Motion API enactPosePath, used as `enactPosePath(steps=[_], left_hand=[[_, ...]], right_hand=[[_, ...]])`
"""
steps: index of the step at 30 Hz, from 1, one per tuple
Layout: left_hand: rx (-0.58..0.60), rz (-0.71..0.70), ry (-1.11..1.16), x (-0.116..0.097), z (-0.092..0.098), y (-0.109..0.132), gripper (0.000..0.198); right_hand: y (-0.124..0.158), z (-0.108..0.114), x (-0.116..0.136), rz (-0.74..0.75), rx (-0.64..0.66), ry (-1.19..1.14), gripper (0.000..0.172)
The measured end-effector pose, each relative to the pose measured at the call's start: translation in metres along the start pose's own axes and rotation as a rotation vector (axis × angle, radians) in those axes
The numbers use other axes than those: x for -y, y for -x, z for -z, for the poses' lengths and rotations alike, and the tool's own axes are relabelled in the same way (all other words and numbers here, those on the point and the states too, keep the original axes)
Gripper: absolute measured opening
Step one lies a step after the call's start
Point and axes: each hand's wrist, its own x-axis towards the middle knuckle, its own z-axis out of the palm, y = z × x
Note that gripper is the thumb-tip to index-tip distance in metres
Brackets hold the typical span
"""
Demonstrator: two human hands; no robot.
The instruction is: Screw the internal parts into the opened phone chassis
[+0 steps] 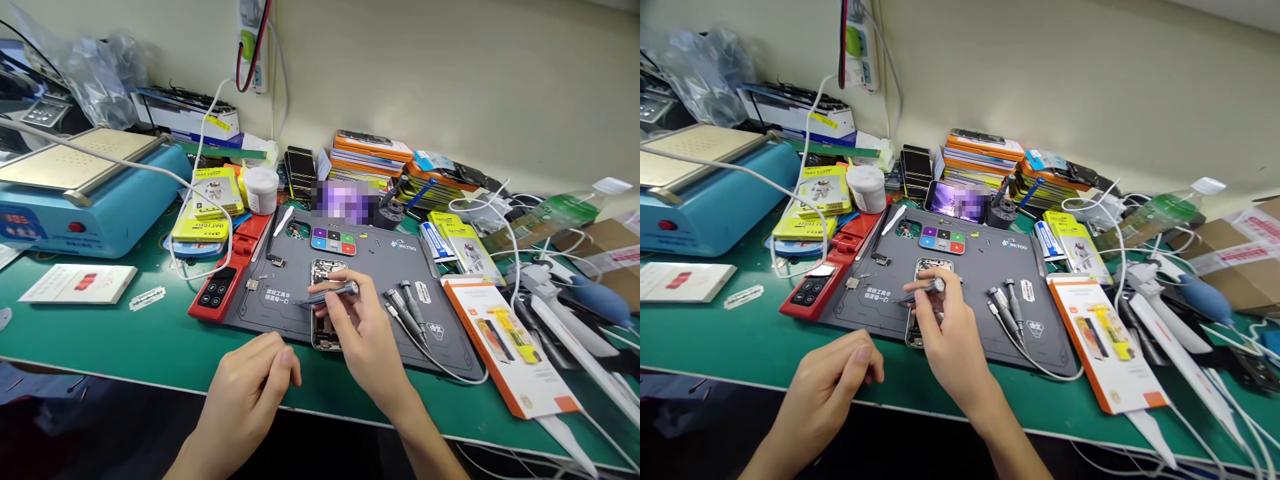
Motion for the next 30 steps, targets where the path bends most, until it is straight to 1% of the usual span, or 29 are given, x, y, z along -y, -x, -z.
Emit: enactPosePath(steps=[5, 6, 9, 10, 13, 15, 16, 18, 21, 25, 30], left_hand=[[-0.013, 0.029, 0.026, 0.001, 0.0, -0.001, 0.041], [-0.016, 0.056, 0.029, 0.001, 0.0, -0.001, 0.036], [-0.029, 0.146, 0.05, 0.004, -0.002, -0.001, 0.011], [-0.03, 0.164, 0.064, 0.005, -0.002, -0.001, 0.008], [-0.015, 0.18, 0.123, 0.007, -0.003, -0.001, 0.017], [0.009, 0.187, 0.163, 0.006, -0.003, -0.004, 0.024], [0.019, 0.189, 0.178, 0.004, -0.003, -0.005, 0.025], [0.023, 0.184, 0.185, 0.001, -0.004, -0.009, 0.021], [-0.013, 0.152, 0.151, -0.004, -0.004, -0.014, 0.012], [-0.045, 0.14, 0.153, -0.008, -0.003, -0.014, 0.018], [-0.025, 0.134, 0.213, -0.008, -0.006, -0.014, 0.026]], right_hand=[[0.01, 0.005, 0.003, -0.006, -0.136, -0.176, 0.045], [0.013, 0.005, 0.003, -0.017, -0.153, -0.22, 0.046], [0.021, 0.005, 0.001, -0.054, -0.184, -0.369, 0.04], [0.023, 0.004, -0.001, -0.059, -0.201, -0.413, 0.04], [0.028, 0.002, -0.004, -0.055, -0.232, -0.471, 0.049], [0.03, 0.001, -0.005, -0.044, -0.219, -0.456, 0.055], [0.031, 0.001, -0.005, -0.038, -0.203, -0.449, 0.054], [0.033, 0.001, -0.004, -0.047, -0.173, -0.446, 0.053], [0.034, 0.001, -0.002, -0.092, -0.155, -0.458, 0.053], [0.034, 0.002, -0.003, -0.08, -0.153, -0.466, 0.053], [0.034, 0.005, -0.007, -0.089, -0.15, -0.511, 0.052]])
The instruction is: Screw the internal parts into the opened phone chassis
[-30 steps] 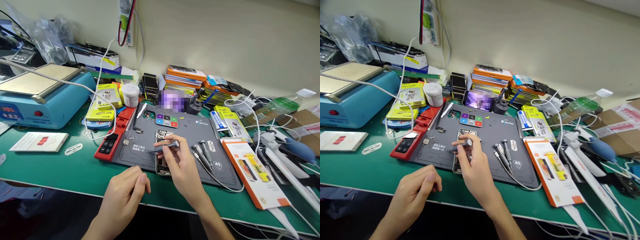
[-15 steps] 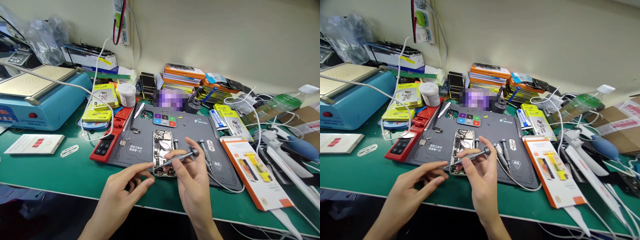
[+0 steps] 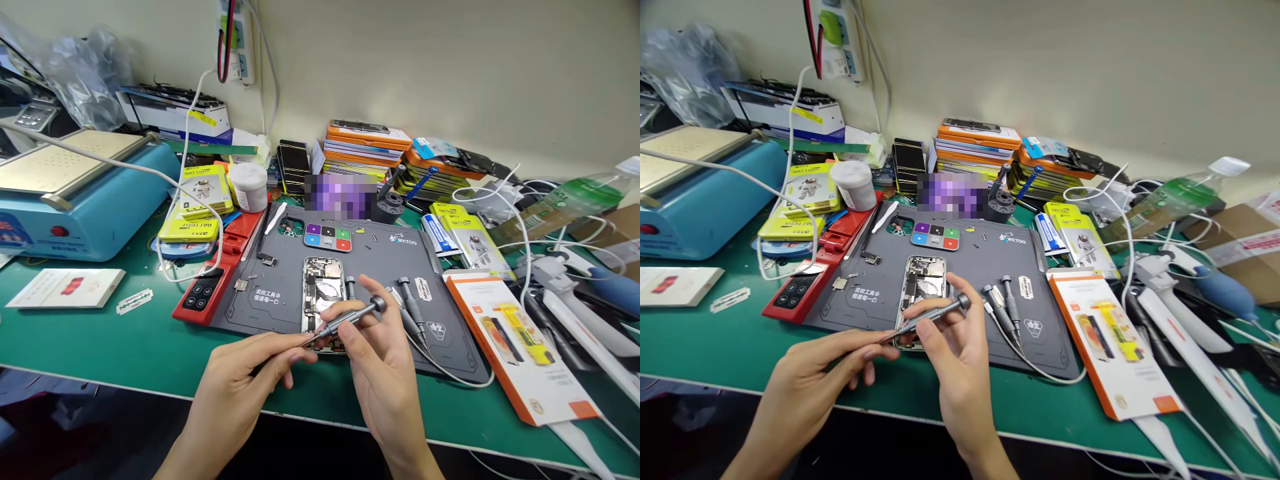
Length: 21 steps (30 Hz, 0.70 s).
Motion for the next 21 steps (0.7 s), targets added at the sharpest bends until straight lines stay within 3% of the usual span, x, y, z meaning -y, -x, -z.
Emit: enactPosePath(steps=[14, 21], left_hand=[[0.006, -0.009, 0.037, 0.0052, 0.0009, 0.0036, 0.039], [-0.023, 0.01, 0.046, 0.0042, 0.0011, 0.0029, 0.028]], right_hand=[[0.0003, 0.0009, 0.0005, -0.044, 0.025, -0.05, 0.048], [-0.0019, 0.0003, -0.0015, -0.02, 0.053, -0.033, 0.049]])
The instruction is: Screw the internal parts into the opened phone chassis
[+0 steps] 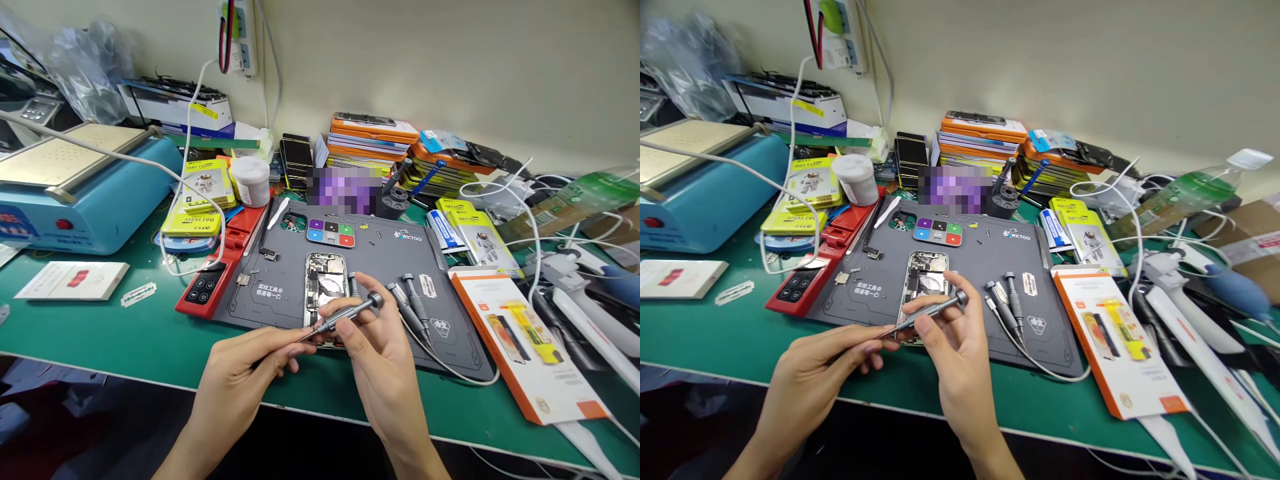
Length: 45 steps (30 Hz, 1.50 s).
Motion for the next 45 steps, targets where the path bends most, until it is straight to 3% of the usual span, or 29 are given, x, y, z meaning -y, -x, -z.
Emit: enactPosePath(steps=[23, 45], left_hand=[[-0.015, 0.038, -0.031, 0.0005, 0.0009, 0.0, 0.025], [0.064, 0.092, 0.076, 0.0022, 0.0042, -0.0038, 0.026]], right_hand=[[-0.0003, -0.0005, -0.0044, 0.021, -0.01, 0.061, 0.043], [0.0005, -0.0008, -0.0001, 0.03, -0.043, 0.109, 0.043]])
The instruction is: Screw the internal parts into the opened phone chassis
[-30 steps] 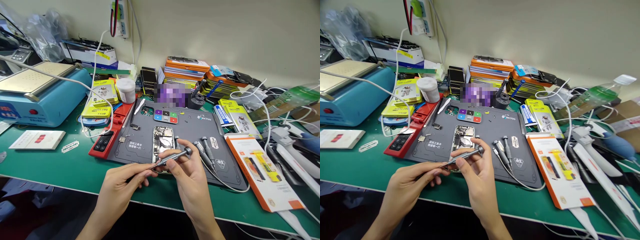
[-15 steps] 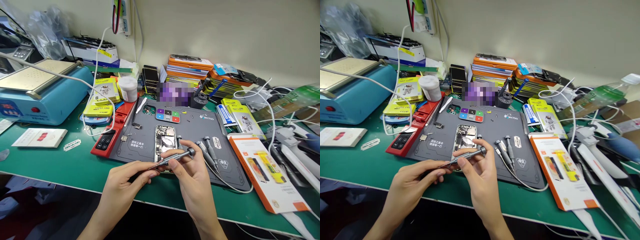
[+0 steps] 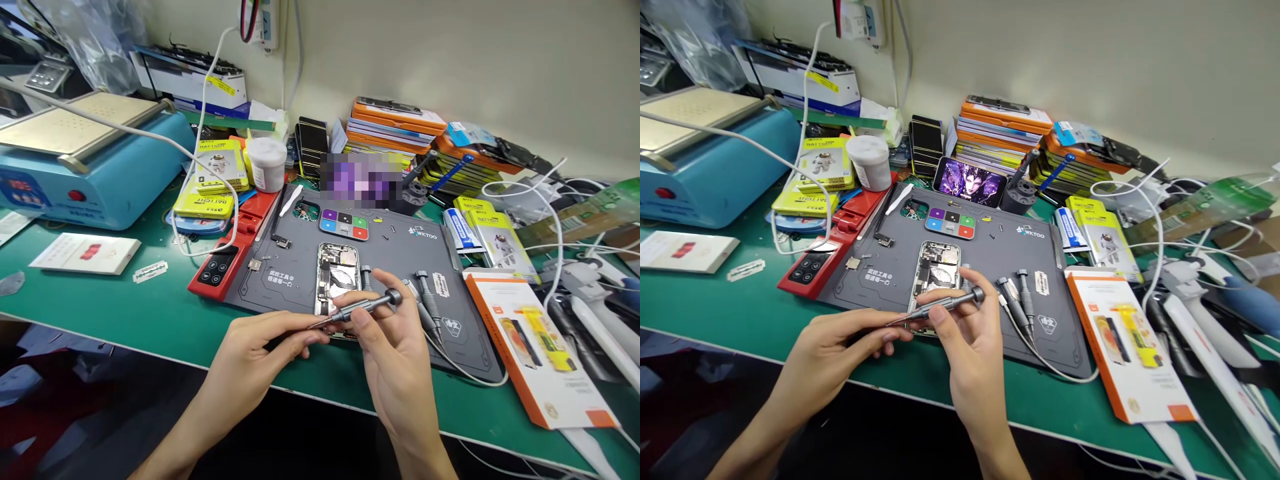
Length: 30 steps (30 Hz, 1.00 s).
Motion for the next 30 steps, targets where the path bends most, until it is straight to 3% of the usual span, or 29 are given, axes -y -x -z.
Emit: enactPosePath(steps=[19, 26, 30], left_hand=[[0.002, -0.037, -0.041, -0.001, 0.0001, 0.0007, 0.033], [-0.005, -0.014, -0.059, -0.0021, -0.0005, 0.0018, 0.018], [0.017, -0.01, -0.065, -0.0028, 0.0002, 0.0003, 0.029]], right_hand=[[-0.0007, -0.0012, -0.0002, -0.02, 0.009, -0.021, 0.044], [0.0008, -0.0012, 0.0001, -0.028, -0.012, 0.003, 0.045], [0.0018, -0.0013, 0.0025, 0.044, -0.048, -0.048, 0.042]])
